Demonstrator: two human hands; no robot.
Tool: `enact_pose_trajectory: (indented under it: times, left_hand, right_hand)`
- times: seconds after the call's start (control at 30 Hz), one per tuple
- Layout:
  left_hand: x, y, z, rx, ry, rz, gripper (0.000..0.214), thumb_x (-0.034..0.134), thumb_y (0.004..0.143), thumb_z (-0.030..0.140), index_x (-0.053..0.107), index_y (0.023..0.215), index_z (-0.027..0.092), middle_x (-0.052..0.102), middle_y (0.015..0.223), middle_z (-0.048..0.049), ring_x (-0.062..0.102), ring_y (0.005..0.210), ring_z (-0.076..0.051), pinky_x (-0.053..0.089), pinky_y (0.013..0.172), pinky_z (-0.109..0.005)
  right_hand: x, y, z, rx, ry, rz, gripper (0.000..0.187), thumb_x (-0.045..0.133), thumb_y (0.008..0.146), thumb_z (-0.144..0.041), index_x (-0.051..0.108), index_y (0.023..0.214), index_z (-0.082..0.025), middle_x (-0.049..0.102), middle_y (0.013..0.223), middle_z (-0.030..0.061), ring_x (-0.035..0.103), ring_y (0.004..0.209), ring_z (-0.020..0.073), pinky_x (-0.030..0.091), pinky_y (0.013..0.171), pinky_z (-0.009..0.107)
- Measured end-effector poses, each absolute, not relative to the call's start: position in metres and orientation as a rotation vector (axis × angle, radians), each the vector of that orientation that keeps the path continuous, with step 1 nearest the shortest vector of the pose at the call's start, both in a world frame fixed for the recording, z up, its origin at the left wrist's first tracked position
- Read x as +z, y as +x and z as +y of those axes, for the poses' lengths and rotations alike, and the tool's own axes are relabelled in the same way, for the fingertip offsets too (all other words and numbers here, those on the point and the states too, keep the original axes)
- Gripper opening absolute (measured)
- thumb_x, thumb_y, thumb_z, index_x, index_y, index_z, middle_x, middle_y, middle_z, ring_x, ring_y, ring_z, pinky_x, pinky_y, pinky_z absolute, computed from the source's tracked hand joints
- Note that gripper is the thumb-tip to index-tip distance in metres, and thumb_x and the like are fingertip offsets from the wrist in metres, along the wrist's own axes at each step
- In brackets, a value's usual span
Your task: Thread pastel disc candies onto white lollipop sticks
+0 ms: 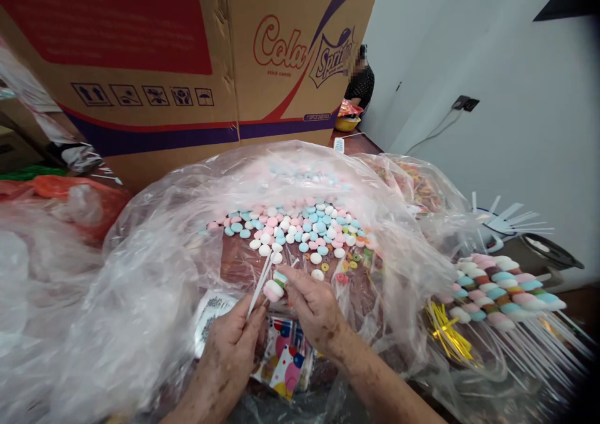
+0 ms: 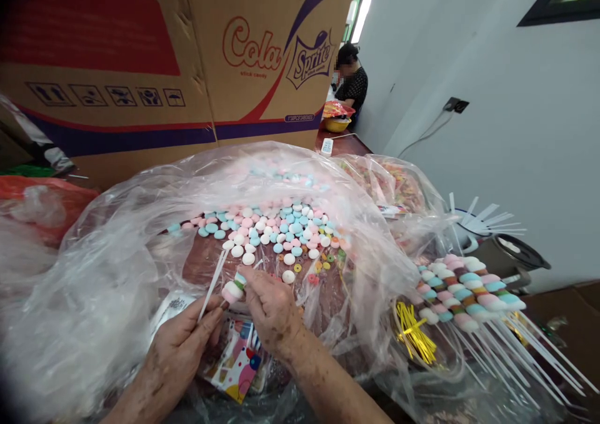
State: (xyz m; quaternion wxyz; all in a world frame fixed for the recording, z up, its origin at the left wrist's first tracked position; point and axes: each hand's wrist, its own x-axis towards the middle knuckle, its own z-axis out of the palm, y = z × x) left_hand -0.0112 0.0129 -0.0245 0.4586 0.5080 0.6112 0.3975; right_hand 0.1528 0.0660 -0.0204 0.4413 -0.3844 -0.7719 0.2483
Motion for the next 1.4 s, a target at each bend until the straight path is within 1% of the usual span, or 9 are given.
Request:
enact_pose_trajectory:
  times: [0.17, 0.27, 0.43, 0.6, 0.8, 0.97, 1.07, 1.23, 1.4]
  left_hand:
    - [-0.025, -0.006, 0.015, 1.036, 1.217, 1.474, 0.030, 0.057, 0.085, 0.047, 0.069, 0.085, 0.020, 0.048, 0.050, 0.0060, 0.040, 0.045, -0.013, 0.030, 0.043, -0.021]
    - [-0.020, -0.005, 0.017, 1.106, 1.173, 1.446, 0.028, 0.059, 0.084, 0.047, 0.065, 0.077, 0.020, 0.048, 0.049, 0.0064, 0.038, 0.043, -0.011, 0.028, 0.042, -0.021]
    - [-0.017, -0.012, 0.017, 1.120, 1.147, 1.367, 0.033, 0.058, 0.087, 0.045, 0.056, 0.066, 0.020, 0.048, 0.051, 0.0063, 0.036, 0.043, -0.009, 0.026, 0.042, -0.020]
    - [-0.023, -0.014, 0.014, 1.091, 1.144, 1.365, 0.029, 0.057, 0.087, 0.047, 0.061, 0.076, 0.019, 0.049, 0.051, 0.0060, 0.039, 0.044, -0.010, 0.027, 0.044, -0.021]
    - [-0.025, -0.016, 0.014, 1.050, 1.184, 1.376, 0.031, 0.053, 0.089, 0.046, 0.058, 0.073, 0.020, 0.047, 0.052, 0.0061, 0.040, 0.046, -0.011, 0.030, 0.046, -0.021]
    - [-0.024, -0.020, 0.013, 1.025, 1.206, 1.391, 0.029, 0.052, 0.090, 0.044, 0.060, 0.075, 0.020, 0.049, 0.053, 0.0057, 0.040, 0.047, -0.011, 0.029, 0.047, -0.021]
    - [-0.027, -0.022, 0.011, 1.030, 1.198, 1.375, 0.030, 0.051, 0.090, 0.044, 0.059, 0.073, 0.020, 0.050, 0.053, 0.0053, 0.041, 0.048, -0.011, 0.029, 0.047, -0.021]
    - [-0.030, -0.022, 0.010, 1.028, 1.142, 1.361, 0.029, 0.054, 0.089, 0.047, 0.059, 0.078, 0.020, 0.051, 0.053, 0.0055, 0.041, 0.047, -0.011, 0.028, 0.045, -0.020]
    - [-0.021, -0.019, 0.010, 1.047, 1.104, 1.337, 0.028, 0.056, 0.087, 0.044, 0.062, 0.077, 0.019, 0.051, 0.053, 0.0051, 0.040, 0.047, -0.010, 0.027, 0.046, -0.020]
  right_hand:
    - [-0.006, 0.159, 0.067, 0.621, -0.903, -2.007, 0.040, 0.044, 0.095, -0.019, 0.064, 0.130, -0.018, 0.073, 0.118, 0.0107, 0.071, 0.103, 0.0211, 0.058, 0.089, 0.031]
    - [0.008, 0.182, 0.083, 0.595, -1.095, -1.978, 0.039, 0.044, 0.097, -0.026, 0.064, 0.130, -0.019, 0.073, 0.118, 0.0087, 0.069, 0.107, 0.0209, 0.057, 0.092, 0.034]
    - [0.023, 0.232, 0.130, 0.119, -1.645, -2.191, 0.032, 0.045, 0.093, -0.015, 0.069, 0.113, -0.015, 0.072, 0.113, 0.0132, 0.063, 0.106, 0.0261, 0.049, 0.094, 0.039]
    - [0.021, 0.240, 0.149, -0.119, -1.896, -2.685, 0.026, 0.045, 0.092, -0.009, 0.066, 0.105, -0.014, 0.069, 0.109, 0.0125, 0.059, 0.103, 0.0252, 0.043, 0.085, 0.031]
    - [0.012, 0.231, 0.146, -0.189, -1.989, -2.666, 0.029, 0.046, 0.087, -0.003, 0.065, 0.106, -0.015, 0.065, 0.109, 0.0157, 0.059, 0.102, 0.0276, 0.040, 0.072, 0.030]
    - [0.019, 0.230, 0.148, -0.194, -2.053, -2.603, 0.026, 0.044, 0.090, -0.007, 0.066, 0.101, -0.016, 0.068, 0.104, 0.0131, 0.062, 0.091, 0.0233, 0.035, 0.064, 0.028]
    - [0.030, 0.226, 0.141, -0.025, -2.006, -2.519, 0.021, 0.044, 0.094, -0.019, 0.065, 0.096, -0.018, 0.069, 0.094, 0.0083, 0.062, 0.082, 0.0190, 0.034, 0.062, 0.026]
    - [0.029, 0.212, 0.125, 0.743, -1.726, -2.304, 0.014, 0.051, 0.085, -0.021, 0.064, 0.080, -0.019, 0.061, 0.068, -0.0020, 0.053, 0.063, 0.0129, 0.032, 0.059, 0.023]
    - [0.007, 0.207, 0.129, 0.705, -1.654, -2.193, 0.015, 0.050, 0.085, -0.023, 0.062, 0.077, -0.018, 0.064, 0.084, 0.0027, 0.056, 0.078, 0.0156, 0.036, 0.068, 0.025]
